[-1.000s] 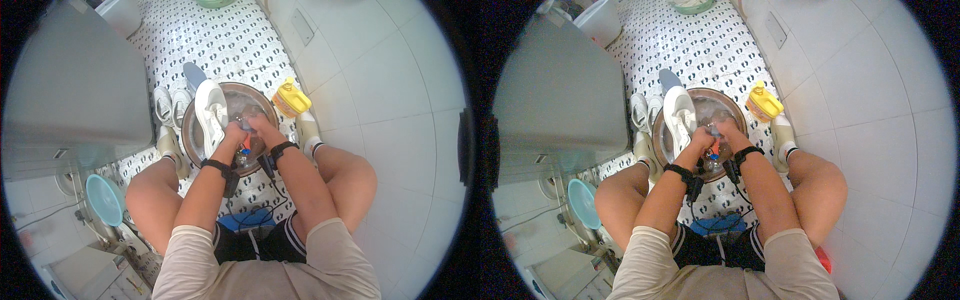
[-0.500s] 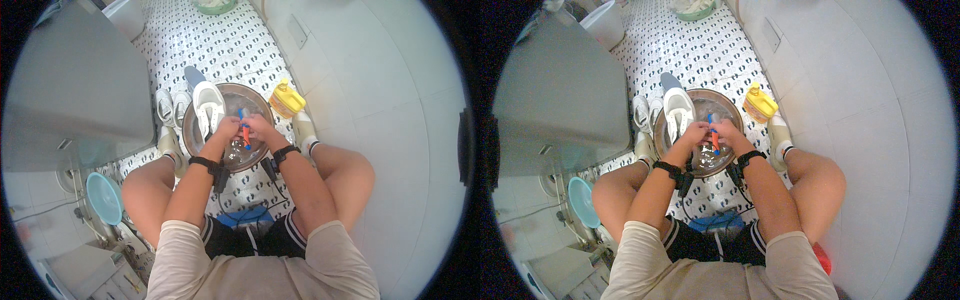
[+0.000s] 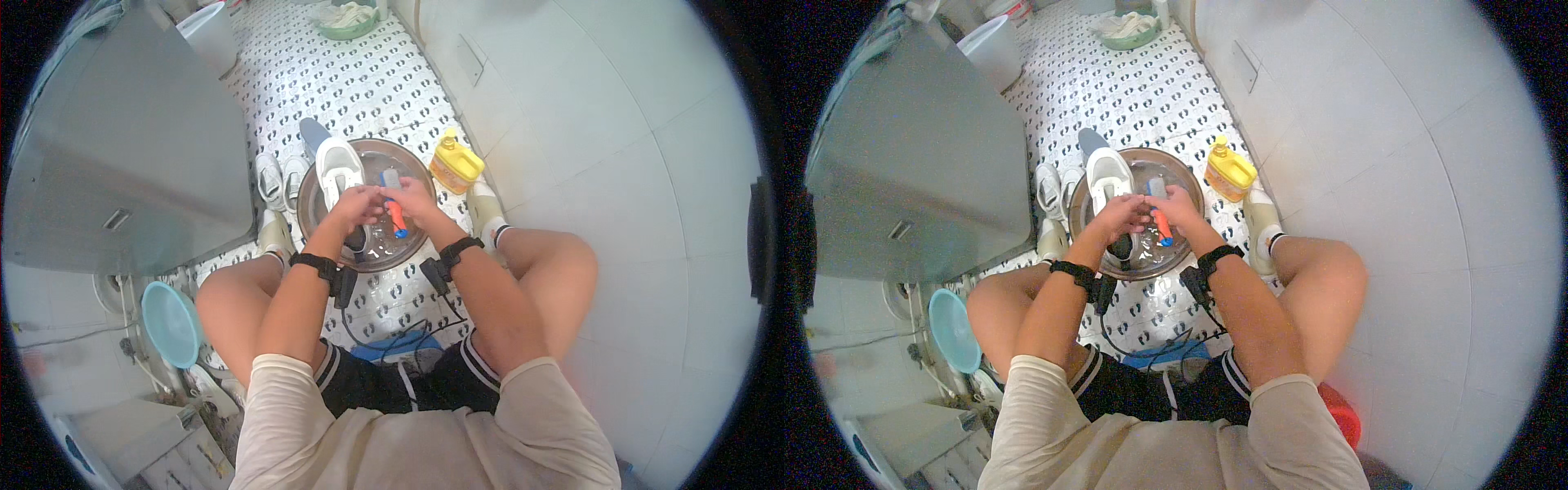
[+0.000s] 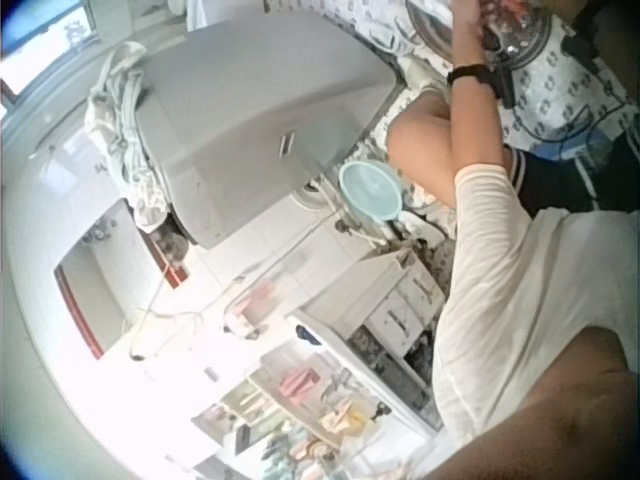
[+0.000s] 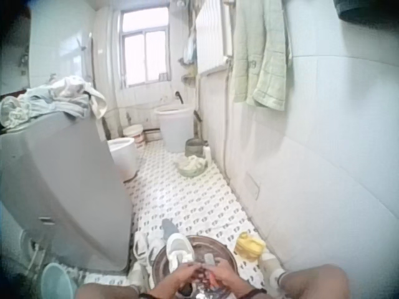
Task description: The person cleans a shoe by dipping it into a bowl of water, scrubbing the sole and sides, and then applying cleaner with a blue brush while holding the shoe over the bowl.
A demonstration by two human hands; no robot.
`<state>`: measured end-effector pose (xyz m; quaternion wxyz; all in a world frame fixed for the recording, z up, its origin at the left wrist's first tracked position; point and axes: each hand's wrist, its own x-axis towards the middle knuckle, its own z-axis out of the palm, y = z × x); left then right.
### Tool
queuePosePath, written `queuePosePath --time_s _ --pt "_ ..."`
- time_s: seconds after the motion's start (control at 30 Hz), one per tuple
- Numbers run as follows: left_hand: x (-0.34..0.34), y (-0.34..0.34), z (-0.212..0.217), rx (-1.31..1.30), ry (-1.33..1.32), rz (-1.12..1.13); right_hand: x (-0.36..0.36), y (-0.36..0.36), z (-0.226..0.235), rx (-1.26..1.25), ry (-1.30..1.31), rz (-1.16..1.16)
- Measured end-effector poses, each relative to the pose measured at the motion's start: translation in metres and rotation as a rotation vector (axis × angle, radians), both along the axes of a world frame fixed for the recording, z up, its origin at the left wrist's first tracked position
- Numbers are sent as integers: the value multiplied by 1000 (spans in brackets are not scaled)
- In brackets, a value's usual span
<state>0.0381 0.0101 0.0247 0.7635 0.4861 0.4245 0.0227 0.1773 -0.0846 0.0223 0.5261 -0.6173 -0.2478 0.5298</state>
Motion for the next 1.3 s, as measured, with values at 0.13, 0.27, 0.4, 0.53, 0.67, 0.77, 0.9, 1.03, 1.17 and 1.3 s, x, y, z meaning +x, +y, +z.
queuePosePath --time_s 0.13,0.27,0.4,0.53,0.67,0.77,0.9,1.03,1.17,1.3 --pt "28 -22 16 -62 -52 130 8 -5 -5 26 35 -158" --pt "47 -26 15 -58 -102 151 20 -5 -11 46 -29 -255" --pt "65 -26 15 -37 -89 201 35 -8 0 -7 -440 -226" --pt "84 -24 15 -52 -116 182 57 -4 -5 1 -469 -278" --pt "101 -20 6 -43 -104 162 85 0 -10 -45 -425 -217" --pt "116 -14 -3 -55 -130 199 112 8 -15 -69 -400 -182" --pt "138 -6 -6 72 -141 268 147 18 -18 -94 -449 -125" --pt "165 -13 3 88 -158 359 175 23 -18 -116 -482 -265" --pt "183 -8 -19 181 11 420 184 32 -9 -159 -734 -203" --pt "208 -9 -37 206 133 434 192 34 -23 -95 -843 -203"
